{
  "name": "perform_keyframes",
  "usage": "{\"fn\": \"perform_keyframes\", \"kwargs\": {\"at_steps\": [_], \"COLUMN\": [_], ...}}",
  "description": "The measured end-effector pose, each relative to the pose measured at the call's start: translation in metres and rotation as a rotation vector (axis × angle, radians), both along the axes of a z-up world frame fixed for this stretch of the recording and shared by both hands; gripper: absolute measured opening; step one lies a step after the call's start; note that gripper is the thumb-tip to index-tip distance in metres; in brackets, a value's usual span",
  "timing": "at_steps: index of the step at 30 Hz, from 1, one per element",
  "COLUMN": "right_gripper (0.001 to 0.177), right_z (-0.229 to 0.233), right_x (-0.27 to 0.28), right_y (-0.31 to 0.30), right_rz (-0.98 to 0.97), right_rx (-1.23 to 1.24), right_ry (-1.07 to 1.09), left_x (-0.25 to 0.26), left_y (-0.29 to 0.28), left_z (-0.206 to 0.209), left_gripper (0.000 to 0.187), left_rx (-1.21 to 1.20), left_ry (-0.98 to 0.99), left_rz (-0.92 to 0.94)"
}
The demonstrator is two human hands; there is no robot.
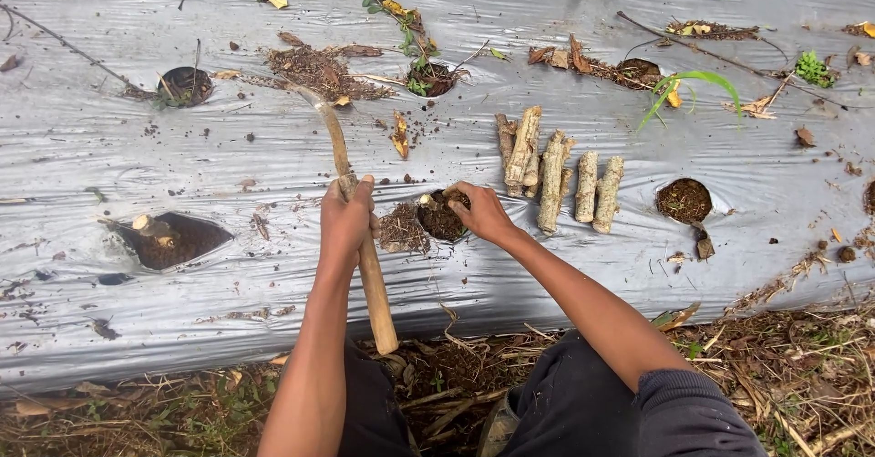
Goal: The person sits on the ground and uses a curved hoe to dig into holes in a plastic-covered field. They place sugarcane cuttings into the holes and cover them with soil using the hoe.
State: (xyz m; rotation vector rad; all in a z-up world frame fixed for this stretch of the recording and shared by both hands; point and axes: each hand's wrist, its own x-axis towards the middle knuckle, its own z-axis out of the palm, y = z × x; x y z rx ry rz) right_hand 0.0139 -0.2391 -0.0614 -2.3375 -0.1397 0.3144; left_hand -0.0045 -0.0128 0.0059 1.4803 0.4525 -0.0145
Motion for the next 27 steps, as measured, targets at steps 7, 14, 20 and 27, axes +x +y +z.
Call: {"fn": "perform_keyframes", "kwargs": {"at_steps": [7, 14, 20, 27], "right_gripper": [0.044, 0.031, 0.032, 0.023], "right_z": [-0.047, -0.039, -0.042, -0.062], "right_x": [0.017, 0.016, 0.020, 0.025], "right_y": [-0.010, -0.008, -0.008, -0.015], "right_rz": [0.038, 0.012, 0.047, 0.052], "right_rx": [0.028, -0.085, -0.113, -0.110], "right_ry": [-0.112, -0.120, -0.080, -0.051], "left_x": [0.003, 0.005, 0.004, 0.003], "left_y": [0.003, 0.005, 0.004, 0.006], "left_z": [-0.004, -0.007, -0.005, -0.004], "left_gripper": [0.018, 0.018, 0.019, 0.019], "left_rx": [0.007, 0.019, 0.015, 0.024], "left_ry": [-0.002, -0.005, -0.006, -0.007], "left_rz": [0.006, -0.001, 0.003, -0.006]}}
